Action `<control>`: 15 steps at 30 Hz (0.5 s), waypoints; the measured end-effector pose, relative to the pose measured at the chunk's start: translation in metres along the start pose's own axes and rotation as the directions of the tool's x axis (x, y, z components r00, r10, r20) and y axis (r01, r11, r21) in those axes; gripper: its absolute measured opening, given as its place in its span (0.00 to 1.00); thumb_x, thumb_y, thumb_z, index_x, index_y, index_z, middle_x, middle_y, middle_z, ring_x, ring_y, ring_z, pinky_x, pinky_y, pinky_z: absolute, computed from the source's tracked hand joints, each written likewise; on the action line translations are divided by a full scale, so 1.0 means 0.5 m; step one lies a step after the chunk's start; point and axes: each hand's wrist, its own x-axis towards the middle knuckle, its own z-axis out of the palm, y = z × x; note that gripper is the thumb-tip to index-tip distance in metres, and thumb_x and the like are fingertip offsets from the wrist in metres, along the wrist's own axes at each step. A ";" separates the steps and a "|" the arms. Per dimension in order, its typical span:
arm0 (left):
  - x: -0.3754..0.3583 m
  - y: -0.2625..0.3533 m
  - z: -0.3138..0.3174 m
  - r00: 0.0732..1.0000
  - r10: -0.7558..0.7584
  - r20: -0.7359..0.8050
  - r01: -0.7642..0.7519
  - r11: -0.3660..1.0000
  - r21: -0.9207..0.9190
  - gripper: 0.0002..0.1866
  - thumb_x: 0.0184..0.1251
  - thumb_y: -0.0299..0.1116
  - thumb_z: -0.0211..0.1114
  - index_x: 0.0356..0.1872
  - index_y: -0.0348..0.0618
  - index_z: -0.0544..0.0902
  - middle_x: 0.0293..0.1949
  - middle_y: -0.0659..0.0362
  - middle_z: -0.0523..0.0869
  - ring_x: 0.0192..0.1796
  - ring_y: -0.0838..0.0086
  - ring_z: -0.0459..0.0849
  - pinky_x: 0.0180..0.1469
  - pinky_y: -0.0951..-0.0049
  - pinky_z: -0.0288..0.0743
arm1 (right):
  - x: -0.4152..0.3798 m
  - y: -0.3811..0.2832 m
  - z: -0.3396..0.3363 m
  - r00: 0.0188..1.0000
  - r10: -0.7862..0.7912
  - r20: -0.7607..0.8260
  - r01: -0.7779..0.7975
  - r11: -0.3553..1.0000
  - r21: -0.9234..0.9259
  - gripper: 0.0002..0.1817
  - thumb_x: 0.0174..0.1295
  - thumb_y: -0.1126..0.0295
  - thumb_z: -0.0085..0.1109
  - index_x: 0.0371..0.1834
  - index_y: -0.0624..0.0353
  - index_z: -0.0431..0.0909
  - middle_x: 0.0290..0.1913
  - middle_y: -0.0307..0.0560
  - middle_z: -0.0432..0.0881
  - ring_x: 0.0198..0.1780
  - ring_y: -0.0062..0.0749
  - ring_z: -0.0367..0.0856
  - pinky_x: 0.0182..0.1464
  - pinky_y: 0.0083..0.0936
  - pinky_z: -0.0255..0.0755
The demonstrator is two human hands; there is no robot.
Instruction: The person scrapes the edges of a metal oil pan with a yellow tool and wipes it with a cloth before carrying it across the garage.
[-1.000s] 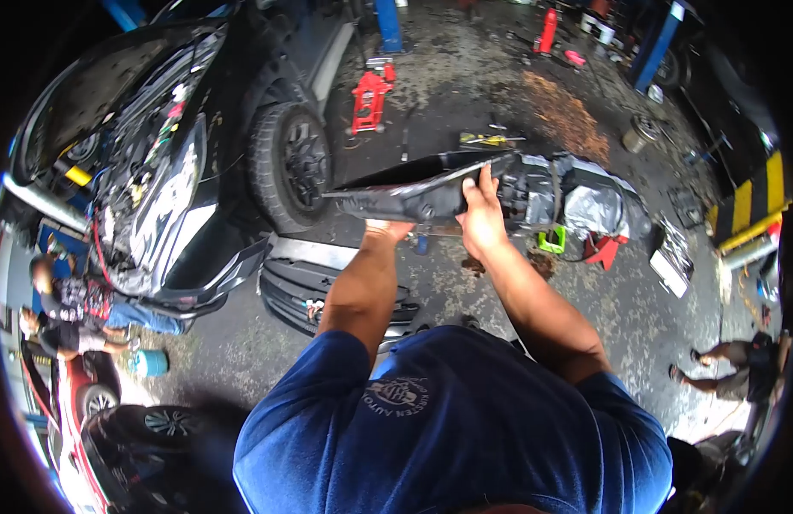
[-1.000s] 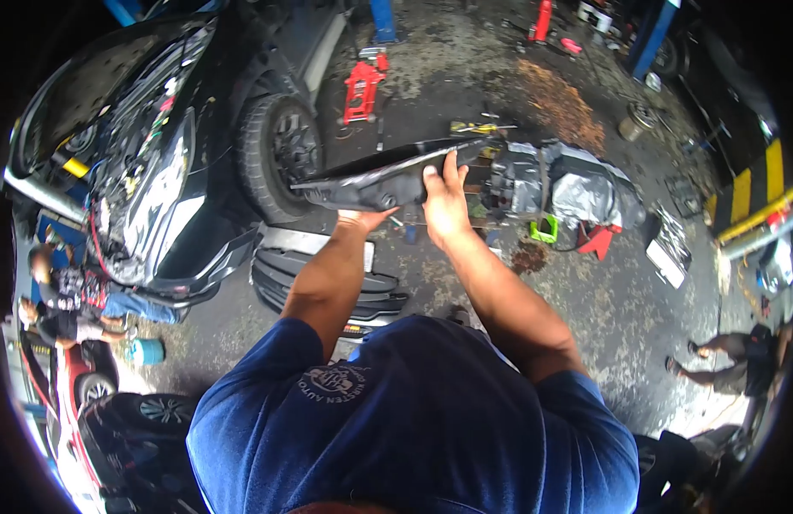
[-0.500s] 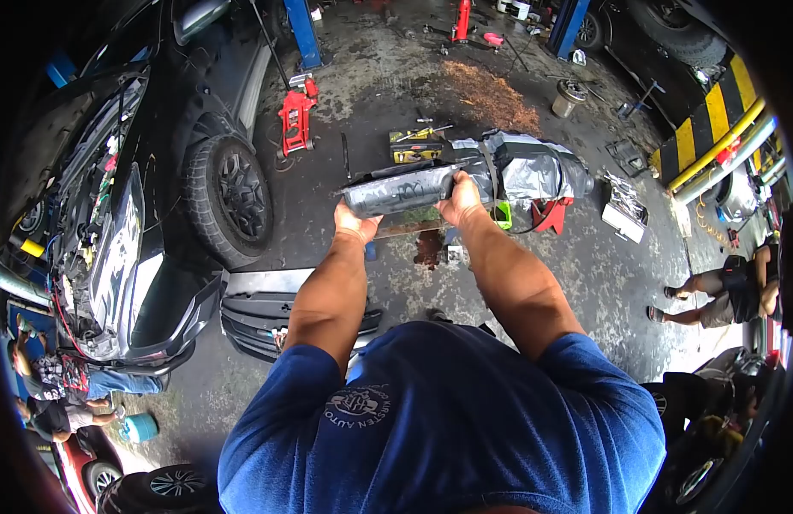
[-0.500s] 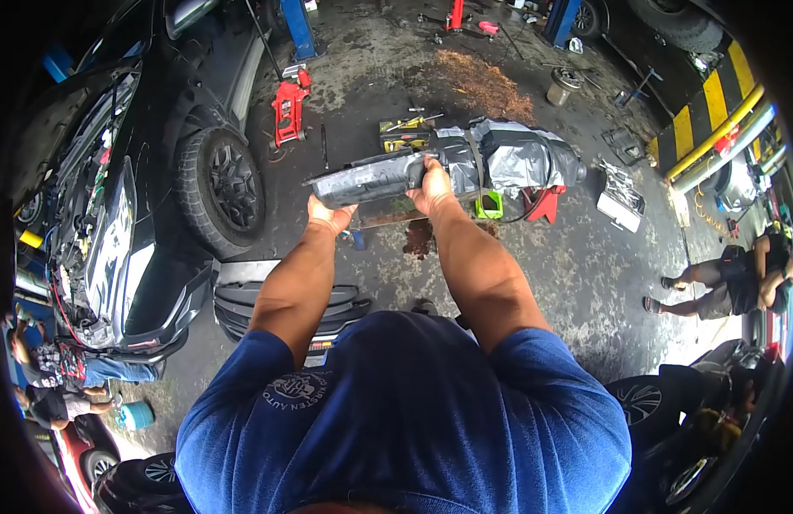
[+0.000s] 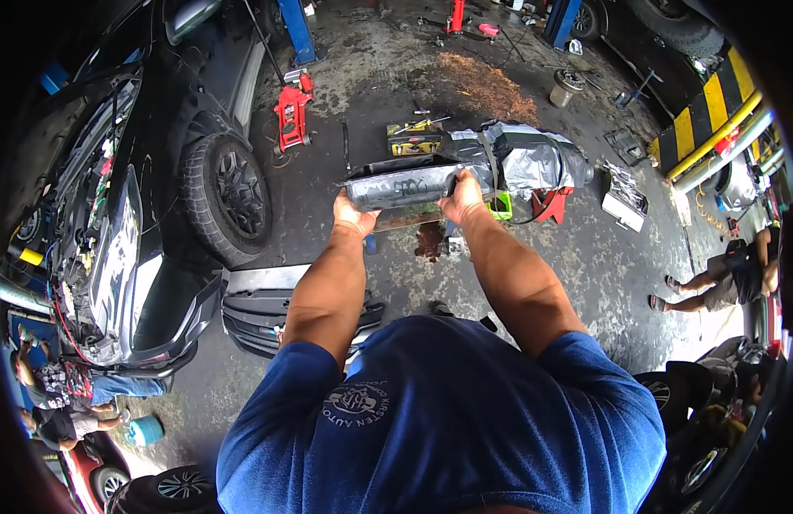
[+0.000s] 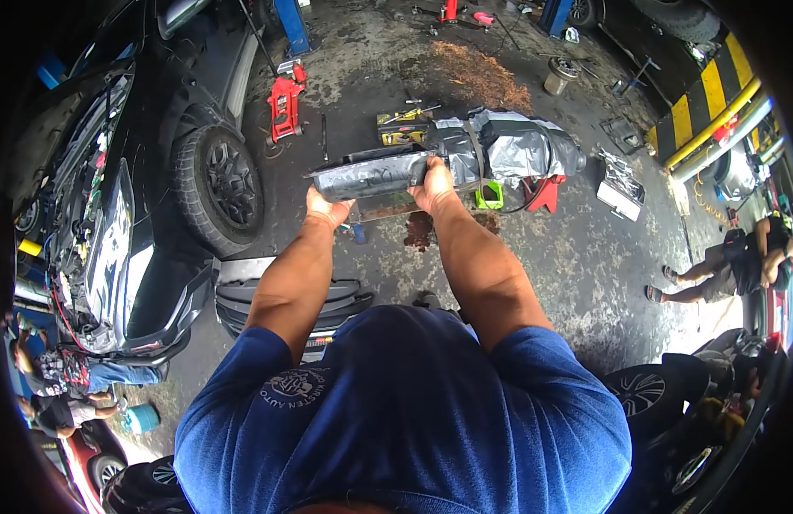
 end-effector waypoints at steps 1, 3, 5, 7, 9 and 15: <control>-0.001 0.001 0.001 1.000 -0.002 -0.005 0.002 1.000 -0.002 0.18 0.76 0.42 0.49 0.49 0.43 0.84 0.50 0.52 0.88 0.53 0.55 0.86 0.59 0.48 0.80 | 0.000 0.001 0.000 1.000 -0.001 -0.018 0.000 1.000 -0.016 0.14 0.73 0.58 0.45 0.52 0.51 0.75 0.53 0.42 0.82 0.55 0.42 0.79 0.56 0.57 0.68; 0.001 0.003 -0.002 1.000 -0.001 -0.001 0.001 1.000 0.005 0.19 0.77 0.43 0.49 0.50 0.43 0.84 0.50 0.52 0.88 0.54 0.55 0.86 0.60 0.48 0.79 | -0.001 0.001 0.002 0.999 -0.003 -0.054 0.000 0.999 -0.049 0.14 0.73 0.58 0.45 0.52 0.52 0.75 0.53 0.42 0.82 0.55 0.43 0.80 0.56 0.57 0.68; 0.008 0.005 -0.009 1.000 0.001 -0.001 -0.001 1.000 0.006 0.19 0.77 0.43 0.49 0.50 0.43 0.84 0.50 0.53 0.88 0.54 0.55 0.86 0.60 0.48 0.79 | -0.006 0.004 0.003 1.000 -0.003 -0.015 0.003 1.000 -0.004 0.14 0.72 0.58 0.45 0.51 0.52 0.75 0.53 0.42 0.82 0.56 0.43 0.79 0.56 0.57 0.68; 0.014 0.008 -0.012 1.000 0.005 -0.008 -0.005 1.000 0.003 0.19 0.76 0.43 0.49 0.50 0.43 0.84 0.50 0.53 0.88 0.54 0.55 0.86 0.61 0.48 0.78 | -0.002 0.008 0.003 1.000 -0.004 0.003 0.004 1.000 0.028 0.14 0.72 0.58 0.46 0.51 0.52 0.75 0.52 0.42 0.82 0.56 0.42 0.79 0.56 0.58 0.67; 0.012 0.011 -0.013 1.000 0.006 0.006 -0.006 1.000 0.007 0.19 0.77 0.44 0.49 0.51 0.44 0.84 0.51 0.54 0.88 0.55 0.55 0.85 0.62 0.47 0.77 | 0.004 0.010 0.002 1.000 -0.004 0.000 0.004 0.999 0.046 0.14 0.71 0.58 0.46 0.51 0.52 0.75 0.52 0.42 0.82 0.57 0.42 0.79 0.57 0.58 0.66; 0.013 0.019 -0.013 1.000 0.009 0.029 -0.009 1.000 0.023 0.21 0.77 0.46 0.48 0.54 0.46 0.83 0.54 0.54 0.87 0.57 0.54 0.84 0.63 0.46 0.76 | 0.011 0.014 0.005 1.000 -0.003 -0.016 0.004 0.999 0.041 0.15 0.71 0.58 0.46 0.50 0.53 0.77 0.55 0.42 0.82 0.61 0.42 0.77 0.65 0.64 0.59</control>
